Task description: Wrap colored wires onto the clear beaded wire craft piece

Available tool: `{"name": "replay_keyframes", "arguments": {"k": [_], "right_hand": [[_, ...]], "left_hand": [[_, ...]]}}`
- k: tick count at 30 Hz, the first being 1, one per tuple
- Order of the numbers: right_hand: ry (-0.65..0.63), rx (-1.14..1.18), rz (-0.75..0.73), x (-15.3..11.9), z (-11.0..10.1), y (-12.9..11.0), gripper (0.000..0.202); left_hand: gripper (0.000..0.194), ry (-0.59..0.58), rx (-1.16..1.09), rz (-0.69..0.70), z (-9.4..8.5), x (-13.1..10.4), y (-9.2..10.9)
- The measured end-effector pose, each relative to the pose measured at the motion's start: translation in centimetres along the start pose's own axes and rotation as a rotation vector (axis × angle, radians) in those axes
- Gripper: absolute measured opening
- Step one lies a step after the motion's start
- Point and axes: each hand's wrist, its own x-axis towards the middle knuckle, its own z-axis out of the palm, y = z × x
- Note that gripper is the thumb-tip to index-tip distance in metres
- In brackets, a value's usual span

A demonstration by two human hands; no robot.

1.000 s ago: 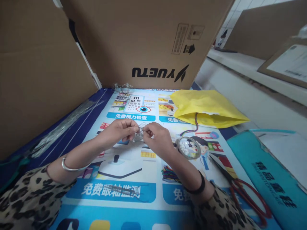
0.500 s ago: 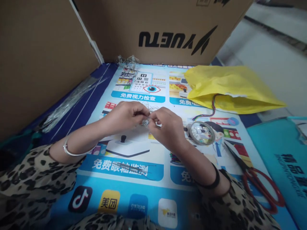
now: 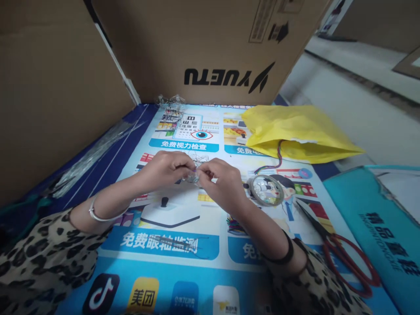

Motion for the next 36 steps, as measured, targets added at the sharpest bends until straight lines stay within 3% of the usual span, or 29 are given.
{"name": "replay_keyframes", "arguments": {"k": [6, 12, 18, 28, 33, 36], "right_hand": [[0.048, -0.090, -0.158, -0.1, 0.5, 1.3, 0.019], [0.059, -0.155, -0.279, -0.5, 1.1, 1.8, 0.021], [0.042, -0.165, -0.284, -0.5, 1.4, 2.0, 0.020], [0.040, -0.189, -0.242, -0.6, 1.7, 1.6, 0.016], [0.112, -0.211, -0.289, -1.1, 2.0, 1.5, 0.014], [0.113, -0.237, -0.310, -1.3, 2.2, 1.4, 0.015]], "left_hand": [[0.016, -0.057, -0.175, -0.026, -0.7, 0.3, -0.9], [0.018, -0.092, -0.202, -0.022, -0.7, 0.2, -0.8], [0.018, -0.124, -0.218, -0.008, -0.6, 0.1, -0.7], [0.006, -0.141, -0.519, -0.177, -0.2, 0.2, -1.0], [0.010, -0.098, -0.591, -0.320, -0.1, 0.3, -0.7], [0.009, -0.047, -0.582, -0.312, 0.1, 0.3, -0.7]]}}
